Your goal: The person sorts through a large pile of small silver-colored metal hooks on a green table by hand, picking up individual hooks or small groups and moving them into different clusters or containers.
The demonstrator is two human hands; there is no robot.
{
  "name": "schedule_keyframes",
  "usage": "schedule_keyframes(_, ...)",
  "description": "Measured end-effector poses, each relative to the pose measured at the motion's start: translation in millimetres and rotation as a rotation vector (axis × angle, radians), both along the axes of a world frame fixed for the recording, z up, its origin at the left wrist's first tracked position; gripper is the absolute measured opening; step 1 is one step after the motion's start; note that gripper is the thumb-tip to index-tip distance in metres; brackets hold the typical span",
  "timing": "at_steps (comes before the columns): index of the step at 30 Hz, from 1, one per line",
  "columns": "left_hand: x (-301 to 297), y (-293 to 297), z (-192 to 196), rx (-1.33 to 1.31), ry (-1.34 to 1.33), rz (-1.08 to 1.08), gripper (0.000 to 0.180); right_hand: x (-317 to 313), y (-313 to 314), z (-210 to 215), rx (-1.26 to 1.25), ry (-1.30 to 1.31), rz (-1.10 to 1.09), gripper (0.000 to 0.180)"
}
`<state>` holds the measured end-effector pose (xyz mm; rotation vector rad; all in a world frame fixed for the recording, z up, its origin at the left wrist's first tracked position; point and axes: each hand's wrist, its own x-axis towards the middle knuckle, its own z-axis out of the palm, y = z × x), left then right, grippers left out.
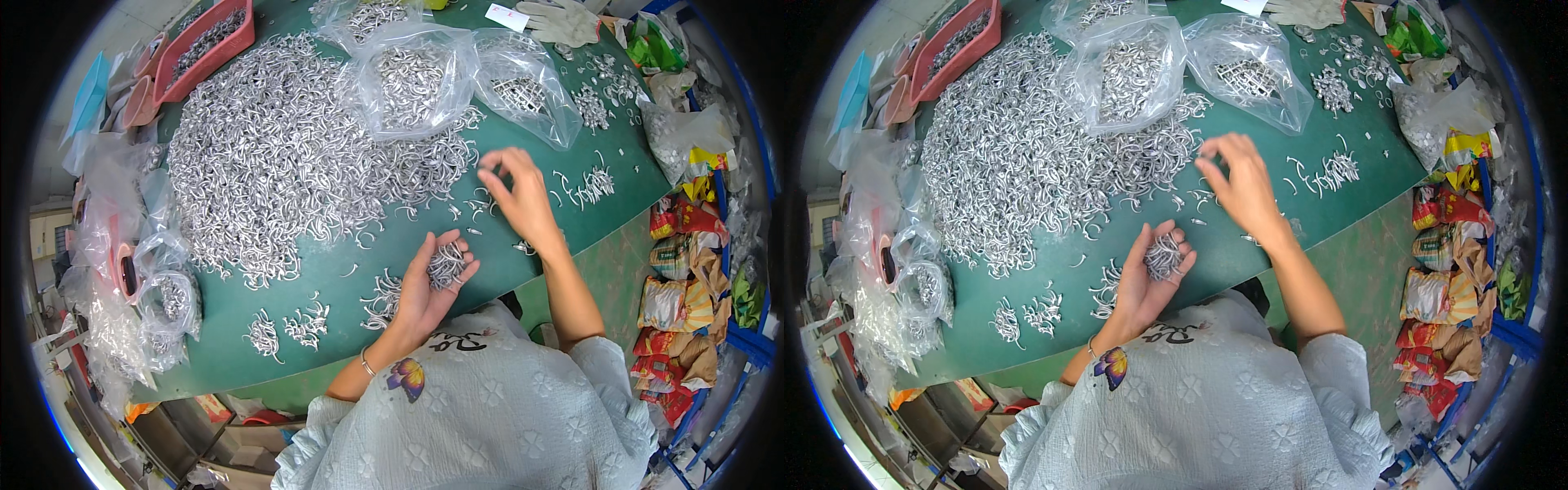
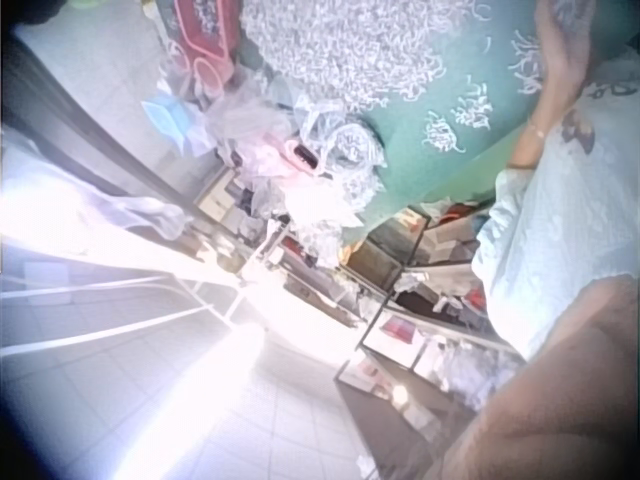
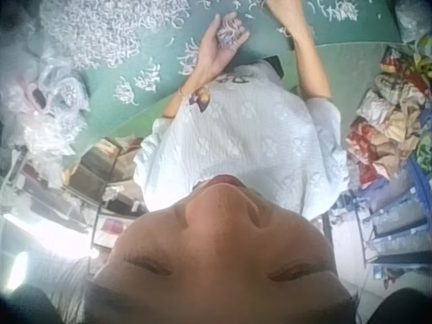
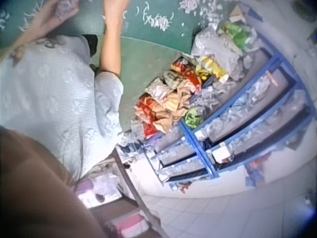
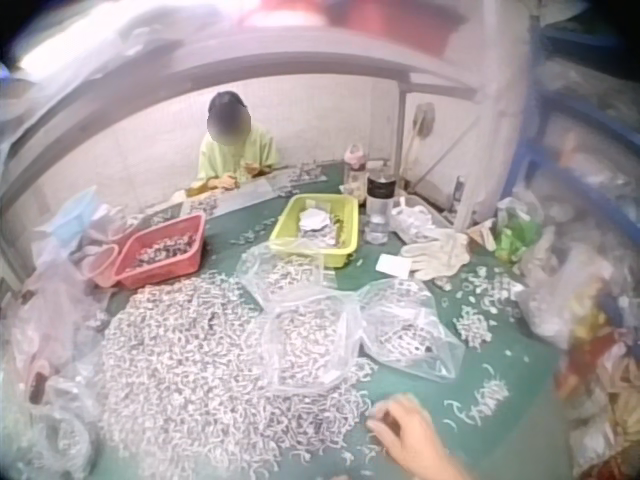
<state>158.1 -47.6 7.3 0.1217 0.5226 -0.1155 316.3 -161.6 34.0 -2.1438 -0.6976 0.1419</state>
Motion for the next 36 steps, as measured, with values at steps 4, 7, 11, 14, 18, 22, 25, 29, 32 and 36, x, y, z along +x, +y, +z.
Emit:
schedule_keyframes(4,3,-1,8,-0.027,0.041,-0.013,0.03,22,10,-35,-0.165,-0.308,-0.062,0.017)
schedule_keyframes(7,1,-1,2,-0.04,0.034,-0.003,0.03,23,1,-38,-0.153,-0.131,-0.05,0.015)
schedule_keyframes(11,-2,-1,-3,-0.065,-0.026,0.003,0.033,15,0,-26,-0.104,-0.112,-0.099,0.01)
schedule_keyframes(14,-3,-2,-2,-0.035,0.002,-0.007,0.032,12,6,-29,-0.153,-0.337,-0.094,0.008)
schedule_keyframes(18,-1,-1,5,0.035,0.061,0.004,0.035,13,4,-27,-0.262,-0.335,-0.054,0.008)
schedule_keyframes(22,2,-2,15,0.06,0.083,0.035,0.039,-16,-4,22,-0.045,0.298,0.094,0.008)
schedule_keyframes(25,2,-4,12,0.095,0.066,0.042,0.041,-34,-6,35,0.028,0.27,0.378,0.008)
schedule_keyframes(29,1,-4,18,0.045,0.074,0.034,0.04,-30,-11,32,0.139,0.314,0.26,0.009)
schedule_keyframes(32,-4,-1,15,-0.028,0.015,0.052,0.039,-32,-12,27,0.191,0.324,0.249,0.008)
schedule_keyframes(36,-12,0,11,-0.08,-0.02,0.07,0.032,-44,-16,21,0.176,0.4,0.213,0.007)
